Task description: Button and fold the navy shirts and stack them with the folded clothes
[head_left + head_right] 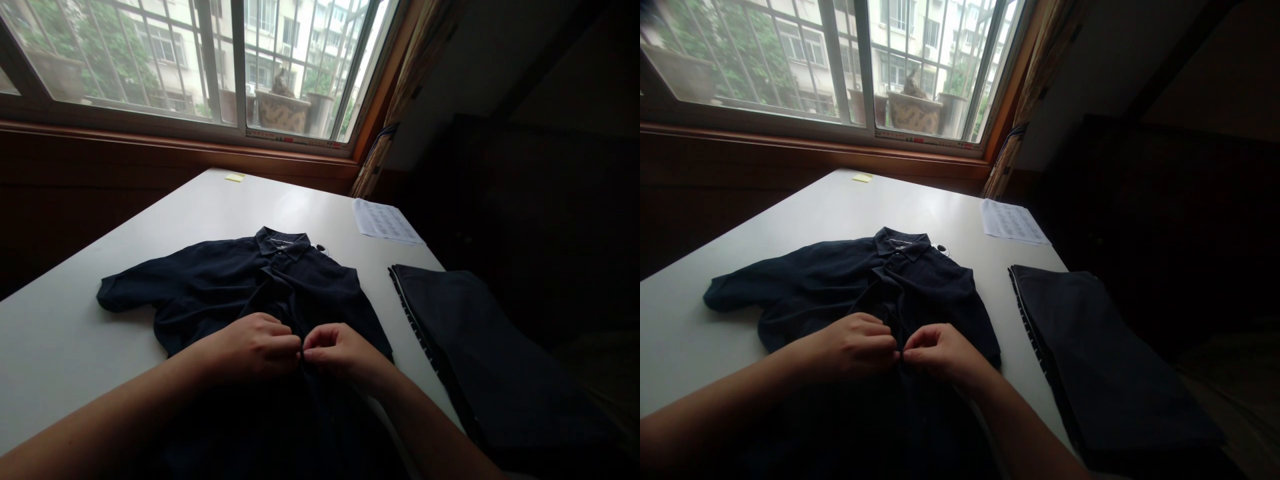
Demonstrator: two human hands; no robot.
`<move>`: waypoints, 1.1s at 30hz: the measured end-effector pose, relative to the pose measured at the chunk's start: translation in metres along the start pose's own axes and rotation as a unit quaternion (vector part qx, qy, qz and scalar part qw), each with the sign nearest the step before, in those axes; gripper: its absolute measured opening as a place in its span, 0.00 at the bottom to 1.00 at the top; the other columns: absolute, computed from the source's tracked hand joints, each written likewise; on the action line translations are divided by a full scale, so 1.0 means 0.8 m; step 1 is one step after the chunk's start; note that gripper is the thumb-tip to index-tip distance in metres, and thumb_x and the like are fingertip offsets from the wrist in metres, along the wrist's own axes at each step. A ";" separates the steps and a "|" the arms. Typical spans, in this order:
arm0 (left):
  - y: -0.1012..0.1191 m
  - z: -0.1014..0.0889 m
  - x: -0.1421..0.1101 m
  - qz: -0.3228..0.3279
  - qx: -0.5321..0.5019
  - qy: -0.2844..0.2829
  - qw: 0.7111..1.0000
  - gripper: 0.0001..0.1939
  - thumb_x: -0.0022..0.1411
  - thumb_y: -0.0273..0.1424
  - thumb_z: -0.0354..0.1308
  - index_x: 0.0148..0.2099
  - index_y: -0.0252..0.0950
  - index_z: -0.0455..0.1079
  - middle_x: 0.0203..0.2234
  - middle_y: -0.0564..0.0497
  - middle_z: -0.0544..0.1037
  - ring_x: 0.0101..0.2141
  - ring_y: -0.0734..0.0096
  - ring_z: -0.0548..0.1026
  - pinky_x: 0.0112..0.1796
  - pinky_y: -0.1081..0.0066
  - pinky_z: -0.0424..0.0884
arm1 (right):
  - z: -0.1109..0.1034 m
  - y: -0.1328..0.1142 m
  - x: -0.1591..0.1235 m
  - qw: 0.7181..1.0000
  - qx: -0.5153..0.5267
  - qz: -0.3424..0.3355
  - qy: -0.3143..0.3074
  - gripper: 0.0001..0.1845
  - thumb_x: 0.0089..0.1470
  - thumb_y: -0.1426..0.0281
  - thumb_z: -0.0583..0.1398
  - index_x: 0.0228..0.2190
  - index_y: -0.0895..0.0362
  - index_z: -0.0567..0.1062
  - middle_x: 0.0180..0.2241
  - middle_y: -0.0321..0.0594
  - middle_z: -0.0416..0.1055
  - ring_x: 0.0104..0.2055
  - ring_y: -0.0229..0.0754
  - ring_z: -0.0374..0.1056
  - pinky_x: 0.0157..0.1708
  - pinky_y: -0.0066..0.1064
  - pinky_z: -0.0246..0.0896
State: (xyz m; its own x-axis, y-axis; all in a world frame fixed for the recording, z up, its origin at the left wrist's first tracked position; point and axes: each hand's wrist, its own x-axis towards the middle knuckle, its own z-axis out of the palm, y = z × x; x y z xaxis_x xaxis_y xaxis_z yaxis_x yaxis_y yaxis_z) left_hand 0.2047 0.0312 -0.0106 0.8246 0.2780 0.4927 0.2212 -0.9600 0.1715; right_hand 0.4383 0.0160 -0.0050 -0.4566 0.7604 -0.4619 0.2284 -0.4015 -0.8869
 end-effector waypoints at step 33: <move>-0.007 0.006 -0.008 -0.042 -0.004 -0.022 0.999 0.07 0.73 0.30 0.49 0.43 0.34 0.67 0.28 0.53 0.73 0.25 0.75 0.69 0.27 0.70 0.64 | 0.009 -0.005 -0.008 0.969 -0.214 -0.114 0.045 0.12 0.49 0.63 0.69 0.31 0.58 0.78 0.23 0.31 0.66 0.25 0.34 0.59 0.24 0.25 0.51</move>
State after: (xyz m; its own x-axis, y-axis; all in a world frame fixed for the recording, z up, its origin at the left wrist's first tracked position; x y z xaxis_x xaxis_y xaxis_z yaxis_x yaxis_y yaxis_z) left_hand 0.2002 0.0347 -0.0188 0.8256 0.3563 0.4376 0.2870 -0.9328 0.2180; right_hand 0.4342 0.0093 0.0019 -0.4649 0.8535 -0.2352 0.4745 0.0159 -0.8801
